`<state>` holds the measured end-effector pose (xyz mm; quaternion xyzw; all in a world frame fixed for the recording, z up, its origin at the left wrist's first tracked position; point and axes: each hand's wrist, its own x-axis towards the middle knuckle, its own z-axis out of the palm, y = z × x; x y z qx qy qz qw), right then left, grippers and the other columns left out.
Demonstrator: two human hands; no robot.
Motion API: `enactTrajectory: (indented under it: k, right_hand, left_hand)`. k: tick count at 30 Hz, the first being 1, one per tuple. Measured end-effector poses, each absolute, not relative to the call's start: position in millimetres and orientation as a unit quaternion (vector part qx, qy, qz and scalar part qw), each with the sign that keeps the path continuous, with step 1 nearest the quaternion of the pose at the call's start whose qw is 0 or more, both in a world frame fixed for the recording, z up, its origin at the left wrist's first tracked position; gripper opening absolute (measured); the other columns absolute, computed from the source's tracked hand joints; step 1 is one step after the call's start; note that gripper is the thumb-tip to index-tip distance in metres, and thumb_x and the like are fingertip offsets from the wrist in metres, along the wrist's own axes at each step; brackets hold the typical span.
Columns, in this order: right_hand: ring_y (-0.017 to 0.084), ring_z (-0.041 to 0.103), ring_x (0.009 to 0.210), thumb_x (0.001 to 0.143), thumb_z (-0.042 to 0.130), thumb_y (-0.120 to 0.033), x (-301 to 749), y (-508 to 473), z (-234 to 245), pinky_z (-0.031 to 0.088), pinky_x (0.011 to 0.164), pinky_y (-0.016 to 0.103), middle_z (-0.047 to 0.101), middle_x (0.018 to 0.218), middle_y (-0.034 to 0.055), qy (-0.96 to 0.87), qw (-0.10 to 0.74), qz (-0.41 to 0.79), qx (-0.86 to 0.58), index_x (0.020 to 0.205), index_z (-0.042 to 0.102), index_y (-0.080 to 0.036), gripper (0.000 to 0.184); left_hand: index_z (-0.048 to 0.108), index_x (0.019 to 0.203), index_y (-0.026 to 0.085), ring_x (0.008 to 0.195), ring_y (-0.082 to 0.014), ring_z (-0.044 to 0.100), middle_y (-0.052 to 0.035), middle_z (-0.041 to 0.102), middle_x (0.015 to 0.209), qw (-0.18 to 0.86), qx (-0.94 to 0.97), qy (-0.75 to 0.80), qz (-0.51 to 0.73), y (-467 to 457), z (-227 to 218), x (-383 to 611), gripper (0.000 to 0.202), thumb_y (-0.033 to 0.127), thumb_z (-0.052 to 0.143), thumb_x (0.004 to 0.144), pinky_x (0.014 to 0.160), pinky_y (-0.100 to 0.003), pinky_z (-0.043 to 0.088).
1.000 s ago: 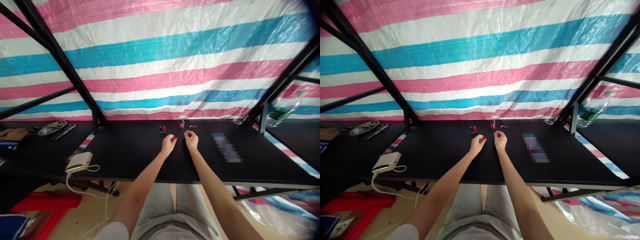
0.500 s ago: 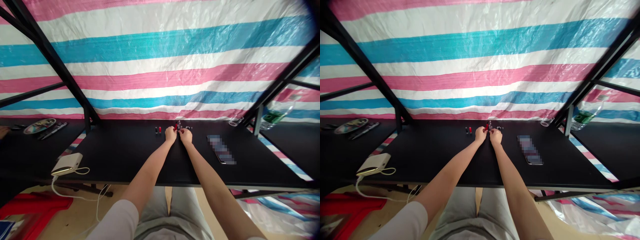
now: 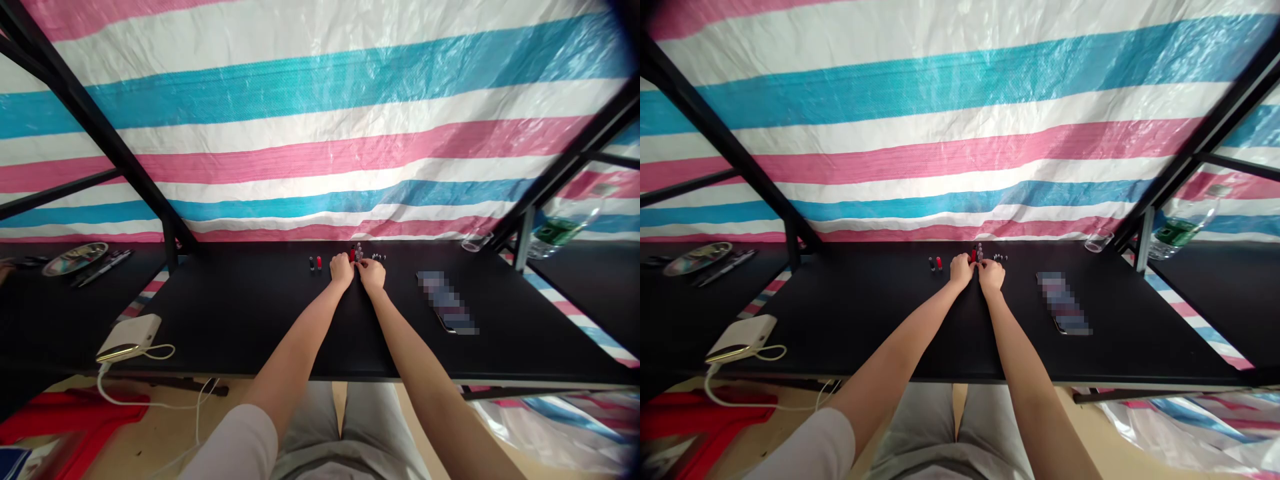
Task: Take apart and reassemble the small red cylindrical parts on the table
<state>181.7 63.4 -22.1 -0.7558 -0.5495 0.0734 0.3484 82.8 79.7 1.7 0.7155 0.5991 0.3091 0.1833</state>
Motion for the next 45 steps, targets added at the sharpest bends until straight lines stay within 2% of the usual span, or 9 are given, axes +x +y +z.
enactTrajectory:
  k: [5,9,13,19,22,25,29,38,45]
  right_hand:
    - [0.022,0.06,0.076,0.075,0.055,-0.03,181.7,54.3,-13.8,0.041,0.067,0.031,0.067,0.08,0.0103,-0.574,0.307,0.036,-0.758,0.088,0.067,-0.018,0.021]
    - [0.024,0.06,0.075,0.075,0.056,-0.029,177.4,37.0,-9.3,0.039,0.067,0.033,0.065,0.076,0.0124,-0.562,0.275,0.021,-0.78,0.079,0.063,-0.016,0.016]
    - [0.019,0.056,0.069,0.081,0.045,-0.032,166.3,18.0,-10.2,0.036,0.064,0.029,0.061,0.068,0.0066,-0.579,0.353,0.014,-0.734,0.075,0.058,-0.017,0.021]
    - [0.015,0.049,0.063,0.083,0.042,-0.033,154.8,5.8,-9.7,0.034,0.062,0.026,0.054,0.062,0.0021,-0.659,0.413,0.014,-0.628,0.073,0.056,-0.017,0.023]
    - [0.015,0.049,0.064,0.084,0.043,-0.031,154.0,4.6,-8.8,0.035,0.063,0.026,0.055,0.065,0.0021,-0.666,0.423,0.016,-0.614,0.074,0.056,-0.018,0.021]
    - [0.015,0.049,0.064,0.084,0.042,-0.03,154.3,3.5,-8.7,0.037,0.064,0.026,0.055,0.065,0.0021,-0.671,0.429,0.022,-0.605,0.075,0.056,-0.018,0.02]
    - [0.015,0.05,0.067,0.085,0.041,-0.03,155.0,1.9,-8.6,0.038,0.066,0.026,0.057,0.069,0.003,-0.676,0.426,0.033,-0.6,0.077,0.057,-0.018,0.021]
    - [0.019,0.05,0.085,0.09,0.037,-0.034,149.9,0.6,-9.3,0.034,0.07,0.029,0.06,0.097,0.0089,-0.723,0.329,-0.01,-0.607,0.094,0.06,-0.018,0.029]
    - [0.017,0.051,0.083,0.09,0.04,-0.034,147.6,-4.0,-6.7,0.033,0.07,0.029,0.062,0.091,0.0052,-0.778,0.304,0.02,-0.549,0.088,0.061,-0.02,0.025]
  left_hand:
    - [0.056,0.084,0.013,0.089,-0.0293,0.057,-0.013,0.059,0.079,0.241,0.703,0.593,0.31,62.6,12.8,74.4,0.015,0.015,0.062,0.07,0.081,-0.038,0.039]
    - [0.051,0.11,0.012,0.083,-0.0299,0.061,-0.0115,0.06,0.077,0.226,0.717,0.577,0.321,39.6,22.8,46.4,0.043,0.018,0.065,0.069,0.08,-0.037,0.04]
    - [0.036,0.13,0.013,0.083,-0.0272,0.062,-0.0122,0.061,0.08,0.163,0.716,0.595,0.326,26.7,41.7,13.7,0.064,0.026,0.062,0.073,0.079,-0.034,0.041]
    - [0.003,0.141,0.018,0.086,-0.0244,0.062,-0.0138,0.062,0.097,0.074,0.748,0.652,0.104,27.8,62.3,-0.7,0.071,0.031,0.043,0.085,0.075,-0.033,0.044]
    - [0.011,0.14,0.014,0.089,-0.025,0.061,-0.0166,0.059,0.104,0.061,0.752,0.652,0.079,31.5,59.5,1.7,0.063,0.032,0.04,0.086,0.074,-0.033,0.045]
    - [0.034,0.13,0.011,0.091,-0.0251,0.06,-0.0188,0.056,0.109,0.057,0.754,0.649,0.086,35.4,54.9,3.2,0.044,0.027,0.031,0.089,0.074,-0.033,0.045]
    - [0.054,0.105,0.016,0.089,-0.0232,0.061,-0.0128,0.061,0.099,0.079,0.755,0.638,0.128,37.7,51.2,2.3,0.03,0.017,0.03,0.088,0.074,-0.033,0.045]
    - [0.06,0.095,0.019,0.076,-0.0137,0.062,-0.0022,0.067,0.077,0.262,0.723,0.561,0.307,20.5,6.2,-1.0,0.023,0.013,0.041,0.082,0.076,-0.026,0.045]
    - [0.057,0.097,0.017,0.069,-0.0114,0.06,-0.0029,0.066,0.077,0.337,0.678,0.493,0.428,8.9,-13.8,-6.4,0.021,0.021,0.041,0.084,0.069,-0.024,0.047]
